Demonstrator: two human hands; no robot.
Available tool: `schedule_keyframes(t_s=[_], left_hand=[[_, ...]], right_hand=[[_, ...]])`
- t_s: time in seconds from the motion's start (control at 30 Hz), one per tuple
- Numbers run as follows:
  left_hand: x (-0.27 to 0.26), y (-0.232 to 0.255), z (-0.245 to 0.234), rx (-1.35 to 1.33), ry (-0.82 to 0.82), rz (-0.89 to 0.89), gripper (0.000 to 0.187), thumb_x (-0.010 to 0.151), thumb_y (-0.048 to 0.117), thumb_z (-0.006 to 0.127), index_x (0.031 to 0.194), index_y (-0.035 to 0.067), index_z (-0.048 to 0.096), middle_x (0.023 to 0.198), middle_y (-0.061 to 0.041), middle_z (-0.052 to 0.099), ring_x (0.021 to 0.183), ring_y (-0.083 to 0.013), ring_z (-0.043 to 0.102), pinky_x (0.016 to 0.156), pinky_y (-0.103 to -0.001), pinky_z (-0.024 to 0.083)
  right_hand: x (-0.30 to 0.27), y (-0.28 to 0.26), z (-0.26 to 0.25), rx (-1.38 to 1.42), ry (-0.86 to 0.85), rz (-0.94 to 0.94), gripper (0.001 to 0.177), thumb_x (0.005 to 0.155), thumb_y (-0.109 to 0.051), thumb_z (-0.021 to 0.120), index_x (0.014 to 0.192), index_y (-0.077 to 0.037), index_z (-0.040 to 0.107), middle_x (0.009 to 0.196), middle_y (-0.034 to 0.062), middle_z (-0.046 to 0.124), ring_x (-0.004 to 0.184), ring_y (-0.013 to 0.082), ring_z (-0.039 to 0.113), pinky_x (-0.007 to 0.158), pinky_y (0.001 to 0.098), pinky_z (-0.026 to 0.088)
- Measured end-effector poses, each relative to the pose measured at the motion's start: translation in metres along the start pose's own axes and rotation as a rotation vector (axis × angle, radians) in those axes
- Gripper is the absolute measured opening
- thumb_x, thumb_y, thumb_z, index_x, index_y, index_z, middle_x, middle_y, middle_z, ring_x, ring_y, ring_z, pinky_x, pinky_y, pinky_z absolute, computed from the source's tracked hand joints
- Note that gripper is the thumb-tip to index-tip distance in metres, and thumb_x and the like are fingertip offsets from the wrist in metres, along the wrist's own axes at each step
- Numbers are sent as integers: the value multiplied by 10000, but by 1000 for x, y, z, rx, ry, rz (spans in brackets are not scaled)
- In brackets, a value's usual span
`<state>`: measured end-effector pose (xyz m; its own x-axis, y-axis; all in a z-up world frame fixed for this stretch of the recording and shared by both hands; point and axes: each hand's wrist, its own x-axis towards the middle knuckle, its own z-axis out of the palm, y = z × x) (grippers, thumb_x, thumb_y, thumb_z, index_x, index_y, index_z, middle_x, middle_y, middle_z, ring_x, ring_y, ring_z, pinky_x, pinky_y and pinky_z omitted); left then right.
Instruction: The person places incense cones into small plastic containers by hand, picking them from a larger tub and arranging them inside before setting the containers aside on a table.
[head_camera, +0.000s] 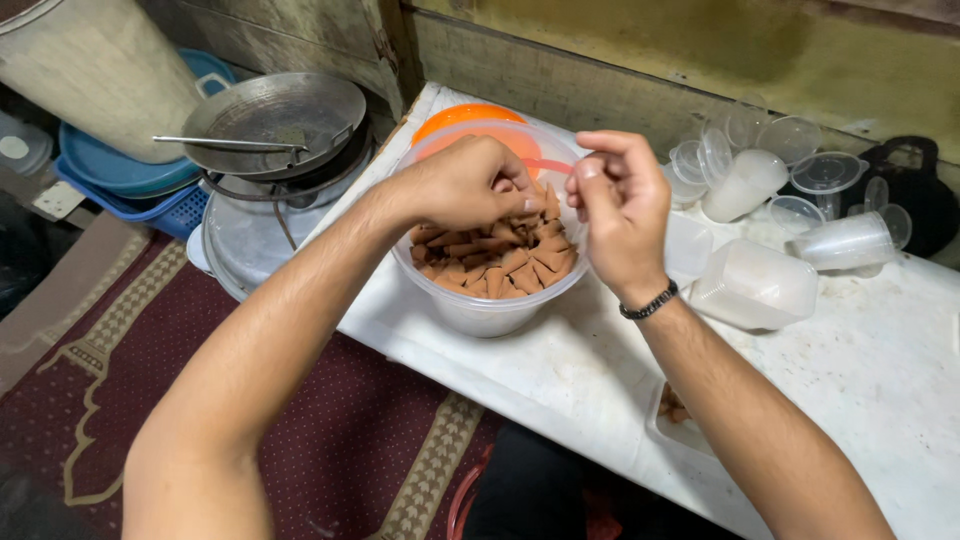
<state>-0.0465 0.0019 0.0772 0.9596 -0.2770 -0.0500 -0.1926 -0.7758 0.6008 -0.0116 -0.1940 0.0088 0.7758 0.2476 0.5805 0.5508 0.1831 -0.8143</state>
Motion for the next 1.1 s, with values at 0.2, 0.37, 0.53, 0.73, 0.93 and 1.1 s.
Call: schedule_keyframes(t_s=[0.2,0.37,0.53,0.73,0.93,1.1], left_hand=[[-29,78,40,-97,217,539,121,878,149,724,968,81,768,637,-100,519,617,-320,611,642,-425,533],[-17,102,129,-325,166,646,139,908,148,725,1043,127,745,676,-27,458,637,-237,579,661,-365,528],[13,98,235,-644,122,604,152,916,133,754,1059,182,755,686,56,401,612,-106,514,631,-262,499],[25,89,317,-935,193,506,206,902,102,766,1103,148,782,648,50,448,527,-41,444,536,-199,429],[25,51,316,-717,366,453,281,879,96,757,1159,109,773,682,4,489,524,-104,474,519,-249,435],[20,33,324,-668,383,327,312,901,28,689,1211,21,725,719,-64,506,564,-141,501,574,-295,460]], right_hand=[[-62,-22,-67,183,220,119,265,1023,-153,546,1226,18,555,857,133,616,754,146,602,566,207,480],[-146,-46,-112,416,299,316,321,916,-120,599,1162,77,533,1031,265,663,868,236,687,650,289,581],[-222,-13,-163,544,371,387,264,863,-31,593,1105,74,580,1061,245,702,924,299,722,707,369,623],[-252,-3,-185,459,476,456,197,865,57,635,1054,74,583,1018,221,669,812,236,691,657,307,585],[-226,-34,-198,-61,296,415,155,852,121,700,1005,124,676,944,208,703,815,203,718,653,266,597],[-209,-44,-188,-780,-178,340,177,848,23,716,1017,-16,745,876,104,734,838,242,716,661,328,582]])
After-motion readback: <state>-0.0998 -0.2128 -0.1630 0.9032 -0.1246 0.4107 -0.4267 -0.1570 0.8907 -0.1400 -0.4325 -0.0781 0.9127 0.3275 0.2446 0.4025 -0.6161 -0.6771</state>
